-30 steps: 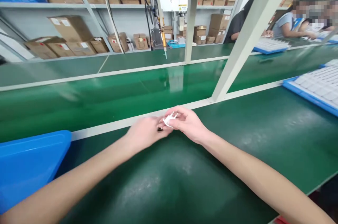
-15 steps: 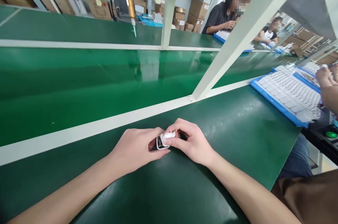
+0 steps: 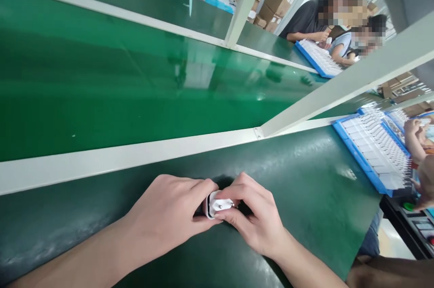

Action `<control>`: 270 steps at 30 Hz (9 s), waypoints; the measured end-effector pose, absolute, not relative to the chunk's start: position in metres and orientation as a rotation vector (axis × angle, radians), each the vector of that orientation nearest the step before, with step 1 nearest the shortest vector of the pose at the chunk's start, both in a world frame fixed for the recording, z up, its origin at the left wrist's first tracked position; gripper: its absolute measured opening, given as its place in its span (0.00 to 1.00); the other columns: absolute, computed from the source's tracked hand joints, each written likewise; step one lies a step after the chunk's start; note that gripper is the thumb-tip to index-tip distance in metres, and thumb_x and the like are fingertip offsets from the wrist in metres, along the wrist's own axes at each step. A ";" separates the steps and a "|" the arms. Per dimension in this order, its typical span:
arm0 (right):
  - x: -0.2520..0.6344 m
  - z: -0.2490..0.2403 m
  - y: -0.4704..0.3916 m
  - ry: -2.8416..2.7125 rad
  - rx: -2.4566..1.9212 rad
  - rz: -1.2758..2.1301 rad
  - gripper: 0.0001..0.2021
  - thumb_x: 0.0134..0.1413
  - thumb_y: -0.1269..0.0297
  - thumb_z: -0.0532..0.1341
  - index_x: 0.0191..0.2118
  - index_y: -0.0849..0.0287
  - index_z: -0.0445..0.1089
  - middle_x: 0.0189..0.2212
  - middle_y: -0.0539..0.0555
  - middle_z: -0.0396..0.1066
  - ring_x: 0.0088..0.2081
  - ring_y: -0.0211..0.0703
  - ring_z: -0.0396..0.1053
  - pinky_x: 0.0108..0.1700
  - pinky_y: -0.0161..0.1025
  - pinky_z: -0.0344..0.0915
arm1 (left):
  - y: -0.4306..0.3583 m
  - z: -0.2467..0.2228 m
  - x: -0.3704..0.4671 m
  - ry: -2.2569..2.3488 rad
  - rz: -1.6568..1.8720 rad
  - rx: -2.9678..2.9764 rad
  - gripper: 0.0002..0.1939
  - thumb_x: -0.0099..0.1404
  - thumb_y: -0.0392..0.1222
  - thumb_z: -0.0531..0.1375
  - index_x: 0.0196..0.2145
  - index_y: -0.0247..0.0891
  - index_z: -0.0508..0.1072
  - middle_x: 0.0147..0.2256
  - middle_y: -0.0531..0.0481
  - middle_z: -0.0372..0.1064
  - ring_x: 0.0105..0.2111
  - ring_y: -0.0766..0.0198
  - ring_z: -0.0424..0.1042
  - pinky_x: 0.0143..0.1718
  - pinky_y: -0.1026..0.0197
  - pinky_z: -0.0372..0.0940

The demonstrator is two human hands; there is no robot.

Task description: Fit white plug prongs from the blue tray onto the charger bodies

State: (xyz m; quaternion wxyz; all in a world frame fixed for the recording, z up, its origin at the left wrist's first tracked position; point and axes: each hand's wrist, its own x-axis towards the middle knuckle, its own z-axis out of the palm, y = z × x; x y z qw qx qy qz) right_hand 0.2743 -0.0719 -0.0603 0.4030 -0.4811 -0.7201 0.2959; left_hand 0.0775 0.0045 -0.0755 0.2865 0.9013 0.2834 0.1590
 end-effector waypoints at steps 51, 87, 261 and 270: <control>0.270 -0.051 -0.076 -1.950 -1.298 0.607 0.07 0.70 0.69 0.63 0.51 0.56 0.73 0.36 0.57 0.70 0.33 0.50 0.65 0.35 0.46 0.63 | 0.002 -0.075 0.079 0.720 0.391 2.481 0.15 0.70 0.49 0.60 0.30 0.40 0.61 0.25 0.54 0.70 0.23 0.60 0.71 0.22 0.57 0.43; 0.264 -0.067 -0.074 -1.907 -1.134 0.480 0.16 0.67 0.72 0.63 0.58 0.53 0.68 0.52 0.60 0.64 0.47 0.54 0.67 0.46 0.50 0.69 | 0.021 -0.048 0.071 0.740 0.273 2.025 0.24 0.64 0.63 0.58 0.26 0.40 0.63 0.23 0.55 0.67 0.23 0.65 0.65 0.24 0.63 0.48; 0.239 -0.069 -0.030 -1.770 -1.084 0.785 0.11 0.68 0.53 0.67 0.41 0.56 0.75 0.34 0.52 0.68 0.35 0.43 0.65 0.36 0.39 0.62 | 0.017 -0.062 0.047 0.881 0.595 2.234 0.10 0.64 0.42 0.63 0.31 0.39 0.65 0.34 0.54 0.65 0.37 0.61 0.67 0.37 0.57 0.61; 0.241 -0.070 -0.032 -1.681 -1.173 0.780 0.15 0.73 0.52 0.60 0.37 0.57 0.67 0.33 0.51 0.70 0.30 0.40 0.66 0.32 0.36 0.63 | 0.018 -0.065 0.047 0.879 0.585 2.131 0.13 0.61 0.46 0.68 0.32 0.41 0.66 0.33 0.57 0.67 0.33 0.63 0.66 0.34 0.59 0.59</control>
